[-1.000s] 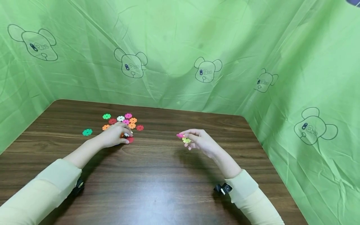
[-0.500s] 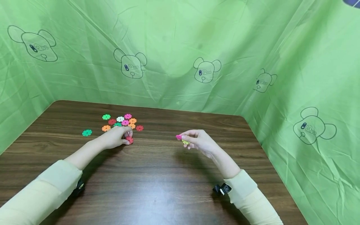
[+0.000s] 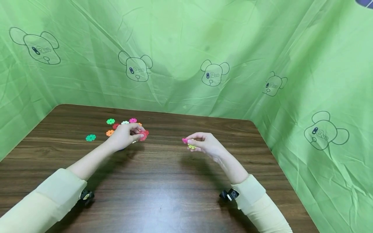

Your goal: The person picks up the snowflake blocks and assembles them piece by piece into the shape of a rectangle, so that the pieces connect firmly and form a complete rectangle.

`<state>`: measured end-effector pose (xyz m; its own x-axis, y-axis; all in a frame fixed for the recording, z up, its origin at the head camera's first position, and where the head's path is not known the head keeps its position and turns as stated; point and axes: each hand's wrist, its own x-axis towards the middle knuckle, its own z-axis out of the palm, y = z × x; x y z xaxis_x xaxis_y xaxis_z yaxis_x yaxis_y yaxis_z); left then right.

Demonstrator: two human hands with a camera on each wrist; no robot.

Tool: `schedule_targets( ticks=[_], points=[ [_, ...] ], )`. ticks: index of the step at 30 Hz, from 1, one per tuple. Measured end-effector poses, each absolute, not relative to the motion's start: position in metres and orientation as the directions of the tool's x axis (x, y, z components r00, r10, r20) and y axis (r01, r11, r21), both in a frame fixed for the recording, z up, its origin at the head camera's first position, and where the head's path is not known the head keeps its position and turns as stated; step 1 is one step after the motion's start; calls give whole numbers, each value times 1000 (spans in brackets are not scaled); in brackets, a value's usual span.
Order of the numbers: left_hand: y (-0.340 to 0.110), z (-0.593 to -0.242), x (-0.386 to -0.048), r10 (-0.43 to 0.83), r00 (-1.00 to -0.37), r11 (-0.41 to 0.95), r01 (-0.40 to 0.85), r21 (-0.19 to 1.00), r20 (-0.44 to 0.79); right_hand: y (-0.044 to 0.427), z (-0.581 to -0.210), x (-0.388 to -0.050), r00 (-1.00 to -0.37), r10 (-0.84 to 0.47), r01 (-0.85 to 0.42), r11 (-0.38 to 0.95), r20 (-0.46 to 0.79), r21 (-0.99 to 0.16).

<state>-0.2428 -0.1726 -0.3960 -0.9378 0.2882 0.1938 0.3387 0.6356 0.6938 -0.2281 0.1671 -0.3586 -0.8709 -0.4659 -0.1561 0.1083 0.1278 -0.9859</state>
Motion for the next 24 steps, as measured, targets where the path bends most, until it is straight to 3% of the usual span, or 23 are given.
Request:
schedule_targets(
  ticks=[8,17,24],
  points=[
    [-156,-374,-227,232,-971,455,159,876,55,161,-358,-229,-866,-488,71,102,-112,-992],
    [-134,-359,-211,207,-977,327,114,938,47,152,-357,-229,-864,-497,59,61,-82,-996],
    [-117,-354,-202,164,-984,316,121,941,71,147,-358,-229,-851,-523,38,44,-55,-998]
  ],
)
